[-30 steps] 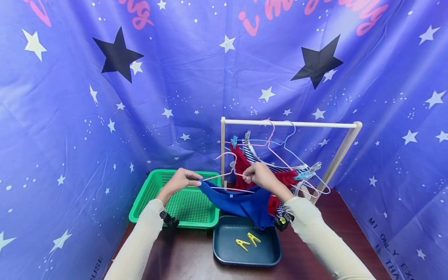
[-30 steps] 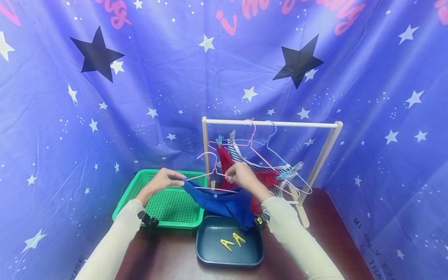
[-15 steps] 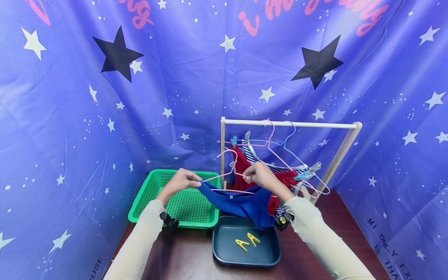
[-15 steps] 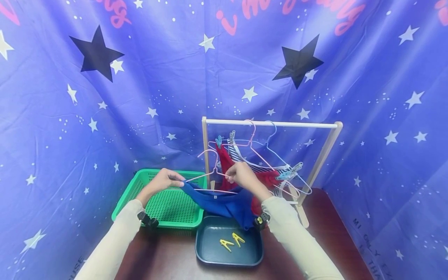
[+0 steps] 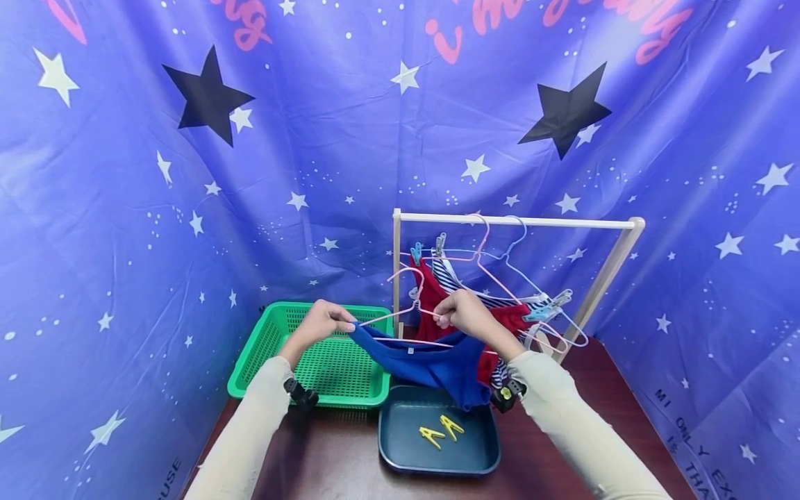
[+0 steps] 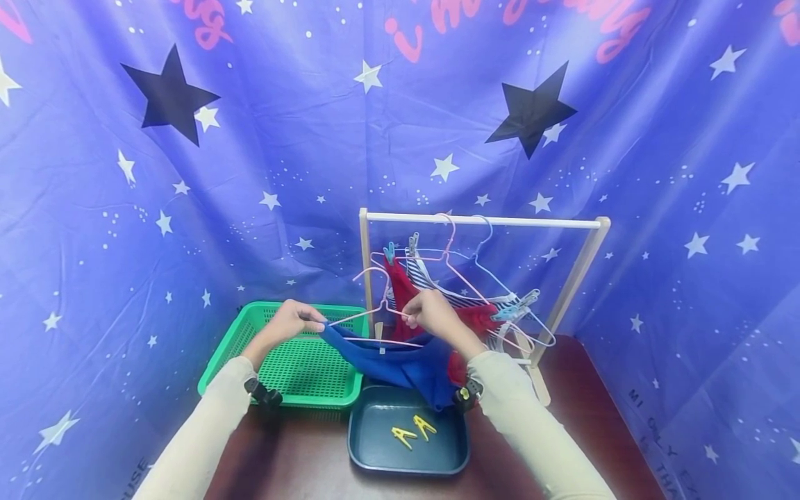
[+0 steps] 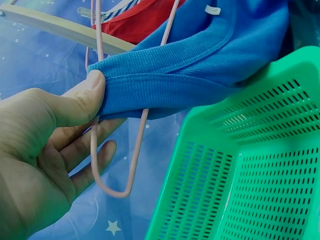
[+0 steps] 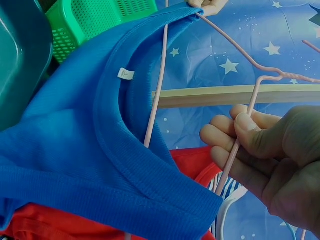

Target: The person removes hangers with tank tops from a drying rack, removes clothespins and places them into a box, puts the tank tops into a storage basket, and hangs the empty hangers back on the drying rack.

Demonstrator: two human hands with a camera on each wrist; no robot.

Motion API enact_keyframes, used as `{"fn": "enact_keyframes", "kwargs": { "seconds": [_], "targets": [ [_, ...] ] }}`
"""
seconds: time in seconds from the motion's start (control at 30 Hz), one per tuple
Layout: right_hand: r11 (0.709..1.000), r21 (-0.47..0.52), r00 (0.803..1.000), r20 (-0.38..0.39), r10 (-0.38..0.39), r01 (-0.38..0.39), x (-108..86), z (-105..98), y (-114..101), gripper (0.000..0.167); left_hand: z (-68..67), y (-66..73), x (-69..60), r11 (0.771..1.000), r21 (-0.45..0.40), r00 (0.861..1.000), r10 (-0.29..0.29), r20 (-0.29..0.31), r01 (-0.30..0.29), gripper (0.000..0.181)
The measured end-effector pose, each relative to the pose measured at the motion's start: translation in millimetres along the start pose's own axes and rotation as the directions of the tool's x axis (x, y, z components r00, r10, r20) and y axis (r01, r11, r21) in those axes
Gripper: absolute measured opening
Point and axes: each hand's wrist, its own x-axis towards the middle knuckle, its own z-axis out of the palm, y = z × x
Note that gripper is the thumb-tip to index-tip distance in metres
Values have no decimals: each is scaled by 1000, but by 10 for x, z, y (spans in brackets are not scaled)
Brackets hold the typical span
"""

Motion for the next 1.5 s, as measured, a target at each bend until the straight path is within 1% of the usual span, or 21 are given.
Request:
{"fn": "enact_keyframes", "kwargs": {
  "seconds": [0.17,0.3,0.4,0.57,0.7,0.87,0.93,1.0,1.1,1.23,1.43,1.5],
  "targets": [
    [1000,-19,1000,-3,10,-10,-23,-18,16,14,-26,-60,-9,1000,7,999,3,-35,-2,8],
    [1000,-21,1000,-7,18,-18,-46,-33,28,14,-42,-111,-15,1000,17,998,-11,-54,12,8],
    [1000,-21,1000,-13,12,-12,-55,-38,44,14,-49,-130,-24,1000,14,998,-25,-58,26,8],
    [999,-44,1000,-22,-4,3,-65,-39,73,15,-65,-175,-31,1000,-9,998,-26,-55,25,9],
    [998,-63,1000,-29,-3,1,-89,-52,84,14,-80,-217,-31,999,-26,998,-33,-61,31,8],
    [998,-47,999,-34,30,-32,-110,-61,99,15,-97,-261,-39,998,-39,996,-50,-79,47,8],
    [999,-34,999,-30,42,-43,-113,-63,104,14,-102,-268,-47,997,-47,993,-68,-94,64,9],
    [998,-20,998,-26,55,-56,-117,-65,107,14,-107,-269,-58,995,-48,990,-90,-111,85,10],
    [998,-14,998,-23,54,-54,-123,-76,112,15,-106,-272,-74,992,-40,983,-121,-140,116,12],
    [999,-12,999,-26,44,-45,-128,-91,123,15,-103,-288,-96,990,-12,972,-143,-186,144,14],
    [999,5,999,-22,40,-40,-141,-99,132,15,-84,-352,-111,980,-8,946,-194,-261,198,16],
    [998,48,999,-21,45,-44,-145,-105,131,16,-71,-372,-115,975,1,936,-214,-278,223,16]
  ]
}}
